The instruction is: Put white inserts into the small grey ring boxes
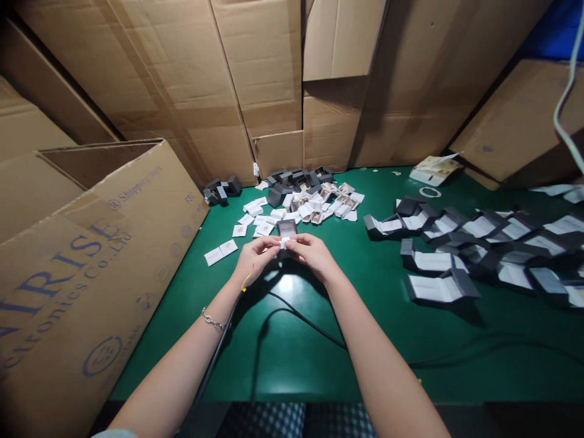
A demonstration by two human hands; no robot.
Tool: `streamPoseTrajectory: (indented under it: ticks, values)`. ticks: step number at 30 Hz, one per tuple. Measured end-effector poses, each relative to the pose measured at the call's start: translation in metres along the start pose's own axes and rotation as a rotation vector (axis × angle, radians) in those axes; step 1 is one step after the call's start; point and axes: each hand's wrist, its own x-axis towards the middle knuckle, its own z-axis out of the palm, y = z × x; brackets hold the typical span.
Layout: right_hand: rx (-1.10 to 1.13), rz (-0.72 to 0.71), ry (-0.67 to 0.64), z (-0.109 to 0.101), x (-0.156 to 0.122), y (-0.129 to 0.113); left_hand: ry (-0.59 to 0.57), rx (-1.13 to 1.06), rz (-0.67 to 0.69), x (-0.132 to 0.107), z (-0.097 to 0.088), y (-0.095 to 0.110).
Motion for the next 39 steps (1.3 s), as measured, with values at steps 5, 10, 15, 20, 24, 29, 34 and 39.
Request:
streamPoseTrajectory:
  ticks: [5, 10, 15, 20, 24, 29, 34, 39]
  values:
    - [0.024, -0.02, 0.012, 0.002, 0.001, -0.001, 0.049, -0.173, -0.12, 0.002, 0.004, -0.005]
    - [0.005, -0.071, -0.006, 0.001, -0.001, -0.001, -0.032, -0.22, -0.261, 0.0, 0.003, -0.003]
    - [-0.031, -0.088, -0.055, 0.001, -0.003, -0.001, -0.093, -0.24, -0.31, 0.0, 0.0, 0.0]
    - [-0.01, -0.039, -0.119, 0.002, -0.008, -0.008, -0.17, -0.338, -0.353, 0.002, -0.005, -0.006]
    - [-0.059, -0.025, -0.137, 0.001, -0.01, -0.011, -0.173, -0.318, -0.332, 0.003, -0.007, -0.011]
    - [-0.112, -0.066, -0.147, -0.001, -0.007, -0.006, -0.165, -0.282, -0.298, 0.002, -0.005, -0.009]
    - [-0.158, -0.081, -0.129, 0.001, -0.005, -0.003, -0.148, -0.159, -0.27, -0.001, 0.0, 0.001]
    - [-0.249, -0.121, -0.126, 0.0, -0.004, -0.002, -0.126, -0.023, -0.203, -0.001, 0.002, 0.001]
